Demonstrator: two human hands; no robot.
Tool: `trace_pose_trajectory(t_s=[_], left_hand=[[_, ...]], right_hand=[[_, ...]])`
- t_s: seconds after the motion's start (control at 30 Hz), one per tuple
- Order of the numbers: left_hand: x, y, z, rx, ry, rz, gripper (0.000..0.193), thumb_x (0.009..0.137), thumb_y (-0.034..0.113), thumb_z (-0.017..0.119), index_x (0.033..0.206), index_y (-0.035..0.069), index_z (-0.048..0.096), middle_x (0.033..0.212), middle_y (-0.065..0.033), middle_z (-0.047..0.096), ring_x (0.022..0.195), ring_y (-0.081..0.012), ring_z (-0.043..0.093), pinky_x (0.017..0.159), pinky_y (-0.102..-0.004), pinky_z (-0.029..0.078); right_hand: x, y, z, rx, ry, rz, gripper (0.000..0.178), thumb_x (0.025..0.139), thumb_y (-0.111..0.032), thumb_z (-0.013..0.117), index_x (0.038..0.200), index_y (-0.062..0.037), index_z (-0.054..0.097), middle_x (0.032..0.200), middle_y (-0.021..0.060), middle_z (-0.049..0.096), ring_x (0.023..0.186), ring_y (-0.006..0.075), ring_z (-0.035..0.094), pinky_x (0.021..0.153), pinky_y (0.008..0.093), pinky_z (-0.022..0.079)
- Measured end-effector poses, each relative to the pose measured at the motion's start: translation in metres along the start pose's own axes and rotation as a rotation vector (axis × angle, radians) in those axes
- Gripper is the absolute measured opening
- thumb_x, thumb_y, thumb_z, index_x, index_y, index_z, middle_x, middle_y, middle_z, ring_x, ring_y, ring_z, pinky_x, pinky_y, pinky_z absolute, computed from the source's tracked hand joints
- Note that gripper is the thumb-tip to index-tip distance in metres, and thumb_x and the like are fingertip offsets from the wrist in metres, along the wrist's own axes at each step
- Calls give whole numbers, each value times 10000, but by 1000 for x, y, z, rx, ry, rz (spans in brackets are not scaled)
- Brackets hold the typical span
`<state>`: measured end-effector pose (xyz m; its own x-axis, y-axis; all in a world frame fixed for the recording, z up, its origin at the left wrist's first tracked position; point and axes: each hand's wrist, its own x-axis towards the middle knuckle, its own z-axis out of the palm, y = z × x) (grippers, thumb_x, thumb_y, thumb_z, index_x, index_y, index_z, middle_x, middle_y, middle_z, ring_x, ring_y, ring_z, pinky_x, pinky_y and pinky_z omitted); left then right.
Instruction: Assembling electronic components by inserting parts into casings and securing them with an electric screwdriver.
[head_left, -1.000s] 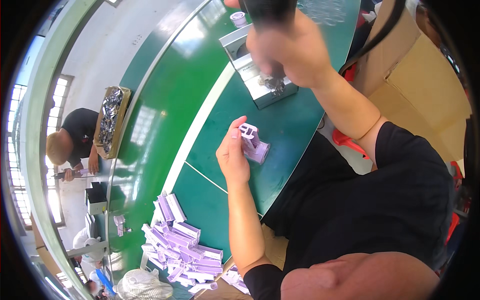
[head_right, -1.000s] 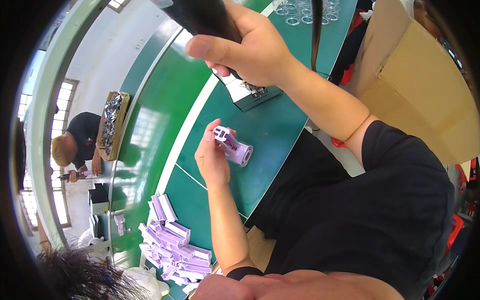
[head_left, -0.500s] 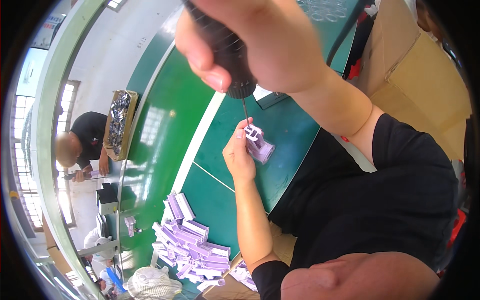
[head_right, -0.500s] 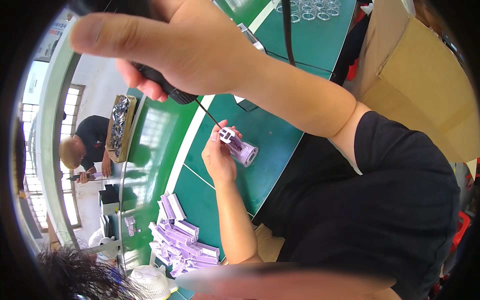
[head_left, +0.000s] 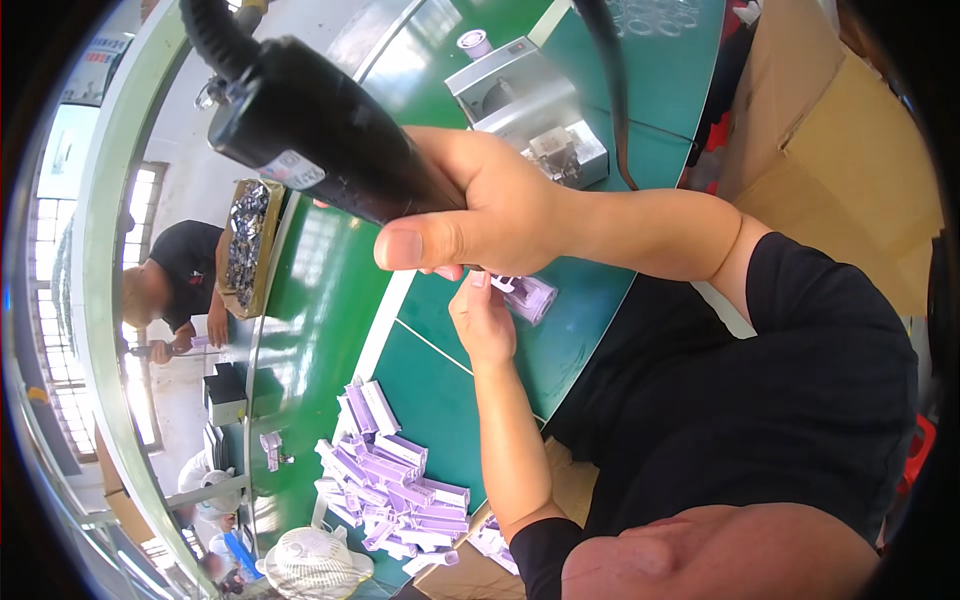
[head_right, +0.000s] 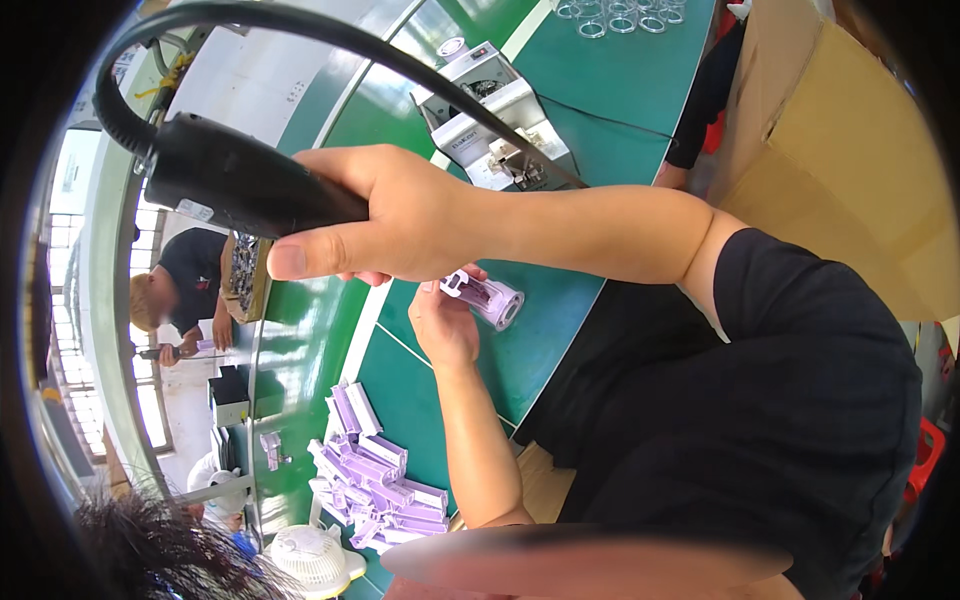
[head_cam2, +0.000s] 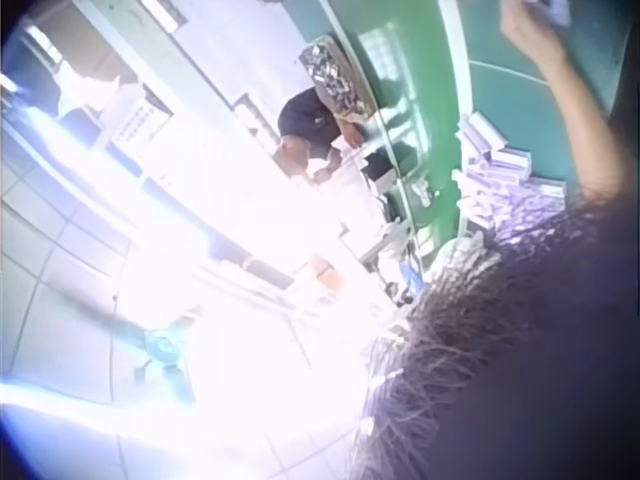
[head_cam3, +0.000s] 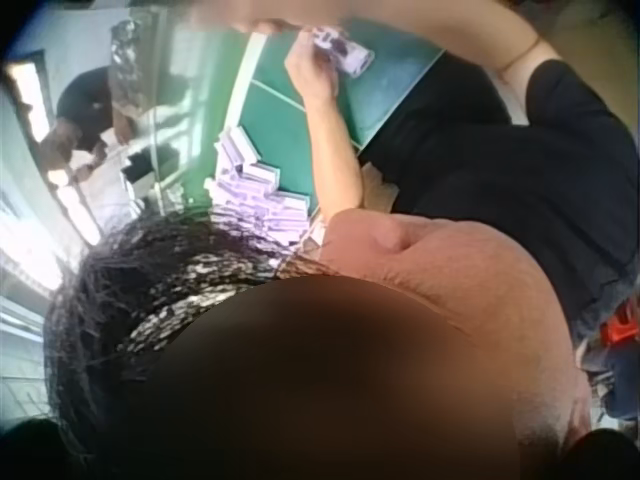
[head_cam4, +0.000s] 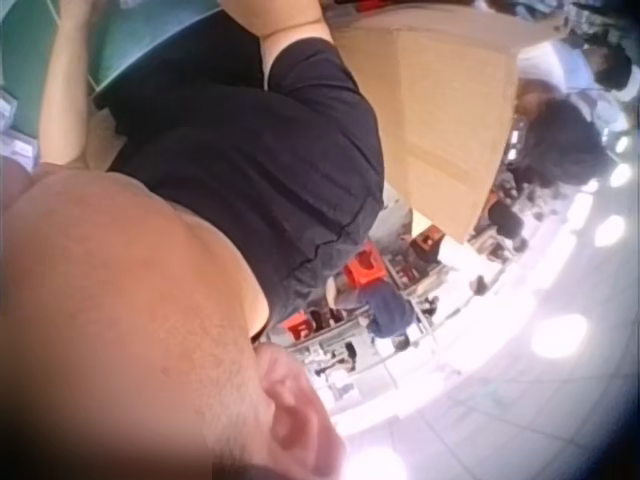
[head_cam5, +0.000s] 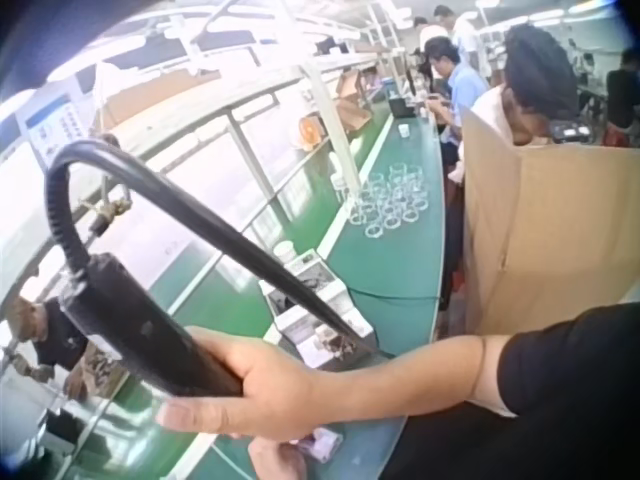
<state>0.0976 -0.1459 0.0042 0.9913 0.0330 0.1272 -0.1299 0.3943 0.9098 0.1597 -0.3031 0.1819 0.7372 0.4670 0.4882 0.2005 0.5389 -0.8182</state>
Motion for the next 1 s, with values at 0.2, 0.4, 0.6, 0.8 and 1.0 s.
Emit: trace_pose_trajectory(t_s=[0.2,0.4,0.6,0.8,1.0], left_hand=[[-4,6,2,-20,-1,-14,343,1061,232,532,1098,-71,689,1144,-100,681,1107,-208,596,988,-362,434],[-4,4,2,-29,15,-11,347,1051,241,545,1095,-70,691,1148,-95,681,1119,-204,590,1010,-369,422],[-2,-5,-3,70,77,59,437,1043,336,541,1169,-75,621,1077,-191,679,973,-326,664,911,-461,517],[-3,2,6,61,90,19,430,1041,340,546,1146,-70,620,1102,-185,665,979,-327,649,907,-464,512],[-4,-1,4,73,87,21,424,1044,330,534,1143,-73,622,1087,-187,668,974,-330,650,907,-465,513]], right_hand=[[-4,15,0,76,-14,-18,595,895,-480,825,1268,-59,630,847,-6,644,666,76,587,583,244,499],[-3,19,-2,50,-9,-56,604,895,-476,826,1286,-60,630,876,-5,656,685,75,594,588,248,503],[-1,28,-2,43,-2,-85,549,890,-449,836,1228,-61,644,813,-8,638,658,77,589,578,250,491],[1,30,-3,54,16,-106,542,881,-439,846,1213,-58,650,766,-12,610,643,74,582,571,247,488],[-1,24,-1,83,19,-55,546,882,-441,844,1222,-59,653,779,-10,615,638,72,574,567,243,478]])
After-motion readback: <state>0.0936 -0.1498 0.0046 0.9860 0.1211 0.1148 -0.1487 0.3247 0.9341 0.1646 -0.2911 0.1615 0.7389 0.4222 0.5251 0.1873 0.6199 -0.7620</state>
